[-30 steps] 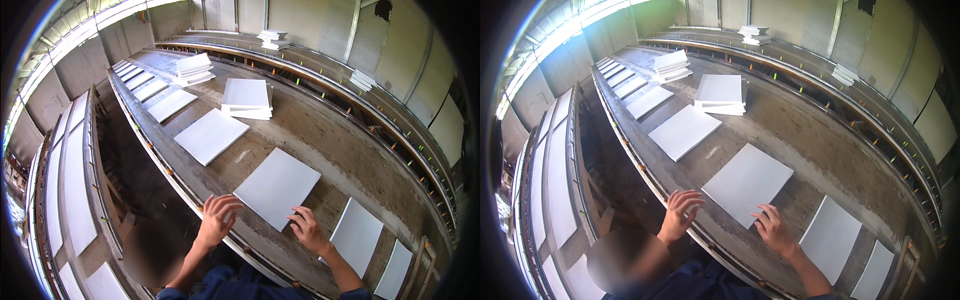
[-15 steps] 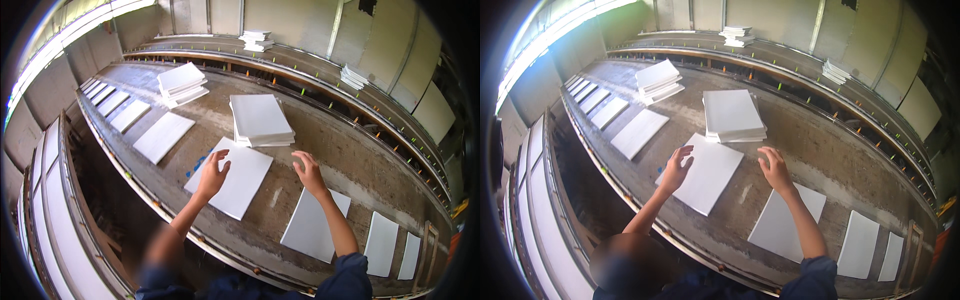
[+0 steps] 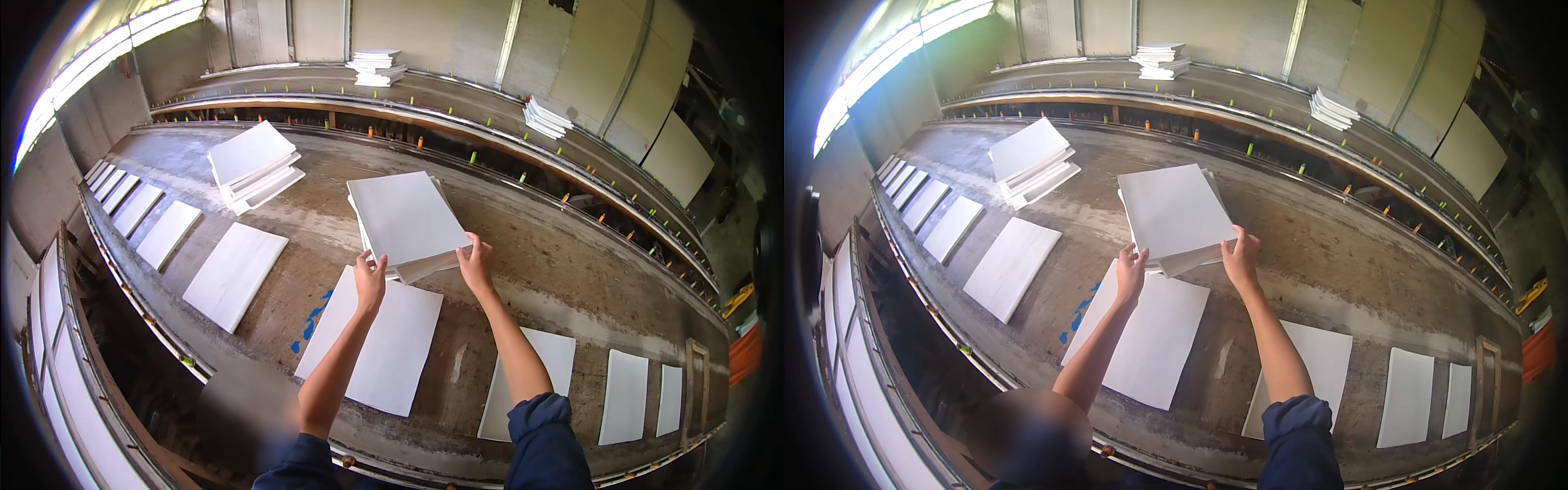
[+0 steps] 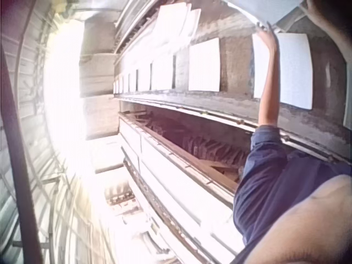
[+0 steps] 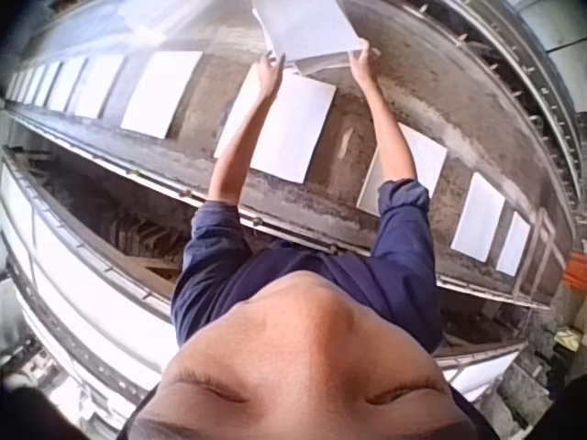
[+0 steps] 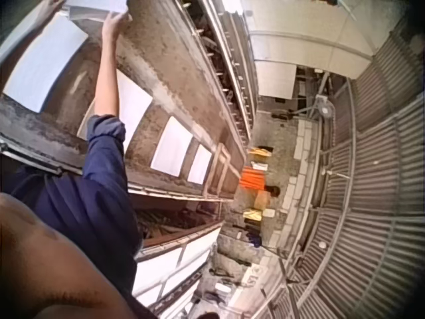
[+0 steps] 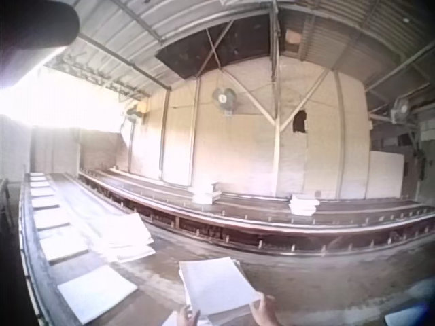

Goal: The person repeatedly picks up white rectangular panels from a stack and places them into a wooden frame on a conveyor belt. The person smooths the surface of each panel with their hands before moving the frame along the belt to the next position.

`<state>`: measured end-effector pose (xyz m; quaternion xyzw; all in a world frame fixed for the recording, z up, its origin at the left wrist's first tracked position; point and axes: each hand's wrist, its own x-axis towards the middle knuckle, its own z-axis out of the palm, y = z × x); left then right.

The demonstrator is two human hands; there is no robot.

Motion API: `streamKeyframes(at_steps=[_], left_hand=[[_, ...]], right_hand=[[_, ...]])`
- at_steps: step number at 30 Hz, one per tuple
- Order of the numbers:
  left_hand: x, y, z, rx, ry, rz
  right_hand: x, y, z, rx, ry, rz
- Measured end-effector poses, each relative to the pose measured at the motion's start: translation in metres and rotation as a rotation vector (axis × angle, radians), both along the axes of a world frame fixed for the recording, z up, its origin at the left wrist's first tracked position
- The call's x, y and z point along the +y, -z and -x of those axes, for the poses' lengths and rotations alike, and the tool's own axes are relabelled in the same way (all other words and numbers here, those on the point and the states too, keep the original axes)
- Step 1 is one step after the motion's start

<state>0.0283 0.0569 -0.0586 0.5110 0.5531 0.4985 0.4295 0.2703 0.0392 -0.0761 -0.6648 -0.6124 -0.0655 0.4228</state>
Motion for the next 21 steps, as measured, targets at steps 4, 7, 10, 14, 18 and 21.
streamKeyframes(at_steps=[4, 7, 10, 14, 18, 21], left_hand=[[0.008, 0.009, 0.003, 0.11, 0.0, -0.043], [0.005, -0.009, 0.003, -0.073, 0.124, 0.081], [0.006, -0.013, 0.002, -0.153, 0.183, 0.06], [0.012, -0.017, 0.02, -0.394, 0.25, 0.087], [-0.002, -0.045, 0.019, -0.523, 0.298, 0.091], [-0.02, -0.067, 0.018, -0.499, 0.406, 0.062]], right_hand=[[0.005, -0.011, 0.002, 0.223, -0.062, -0.07], [0.004, -0.027, 0.007, 0.436, -0.037, -0.084], [0.006, -0.046, 0.009, 0.5, 0.022, -0.074], [0.001, -0.087, 0.022, 0.66, -0.06, 0.032], [-0.018, -0.114, 0.016, 0.941, -0.257, 0.043], [-0.058, -0.145, 0.001, 0.862, -0.364, 0.181]])
